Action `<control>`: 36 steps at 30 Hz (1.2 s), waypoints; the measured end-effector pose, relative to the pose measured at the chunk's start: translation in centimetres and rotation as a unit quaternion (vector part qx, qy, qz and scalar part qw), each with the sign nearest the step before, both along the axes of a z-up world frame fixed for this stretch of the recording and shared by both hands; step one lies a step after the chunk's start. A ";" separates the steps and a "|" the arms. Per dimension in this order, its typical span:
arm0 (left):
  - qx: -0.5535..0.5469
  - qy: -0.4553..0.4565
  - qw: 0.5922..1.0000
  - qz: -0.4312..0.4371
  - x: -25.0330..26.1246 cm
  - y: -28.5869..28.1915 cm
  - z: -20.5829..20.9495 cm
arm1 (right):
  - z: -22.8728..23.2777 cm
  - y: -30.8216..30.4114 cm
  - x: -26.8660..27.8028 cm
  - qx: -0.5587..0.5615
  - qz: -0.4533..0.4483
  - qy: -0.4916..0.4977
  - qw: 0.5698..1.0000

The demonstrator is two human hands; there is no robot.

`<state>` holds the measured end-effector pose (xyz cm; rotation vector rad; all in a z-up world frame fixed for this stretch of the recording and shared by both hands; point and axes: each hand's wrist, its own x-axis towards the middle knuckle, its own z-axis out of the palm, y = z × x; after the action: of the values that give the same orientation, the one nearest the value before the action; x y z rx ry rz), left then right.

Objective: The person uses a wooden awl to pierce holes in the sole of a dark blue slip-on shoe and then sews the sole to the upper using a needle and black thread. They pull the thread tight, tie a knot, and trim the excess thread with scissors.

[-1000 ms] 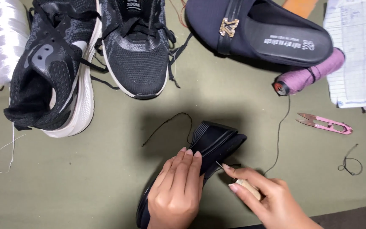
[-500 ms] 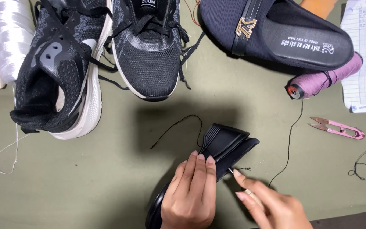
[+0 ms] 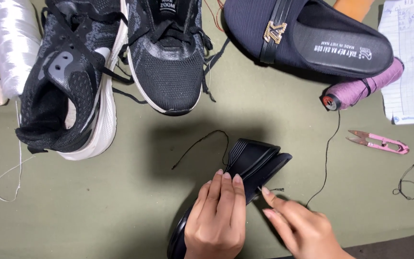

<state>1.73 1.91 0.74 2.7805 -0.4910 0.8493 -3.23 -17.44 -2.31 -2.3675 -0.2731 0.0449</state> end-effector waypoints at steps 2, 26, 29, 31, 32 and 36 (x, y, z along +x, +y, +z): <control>-0.007 -0.001 1.000 0.002 0.1 0.2 -0.3 | -0.2 -1.3 0.7 0.134 -0.050 0.185 0.972; -0.023 -0.002 1.000 0.005 0.6 0.6 0.1 | 2.8 -0.9 1.6 -0.159 0.064 0.186 0.968; -0.026 0.012 1.000 -0.003 0.4 0.6 0.0 | 3.3 0.5 1.0 -0.370 0.119 -0.024 0.921; -0.030 0.016 0.999 -0.006 0.5 0.6 -0.1 | 3.3 1.0 1.9 -0.372 0.108 -0.155 0.909; -0.033 0.016 0.999 -0.005 0.5 0.6 -0.1 | 3.2 0.8 2.4 -0.193 0.086 -0.051 0.976; -0.038 0.014 0.999 0.002 0.5 0.7 -0.1 | 2.5 -0.7 4.1 0.343 -0.049 0.426 0.836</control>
<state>2.21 2.58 0.64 2.7201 -0.4399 0.8121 0.88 -18.15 0.15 -1.4463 0.2432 0.7953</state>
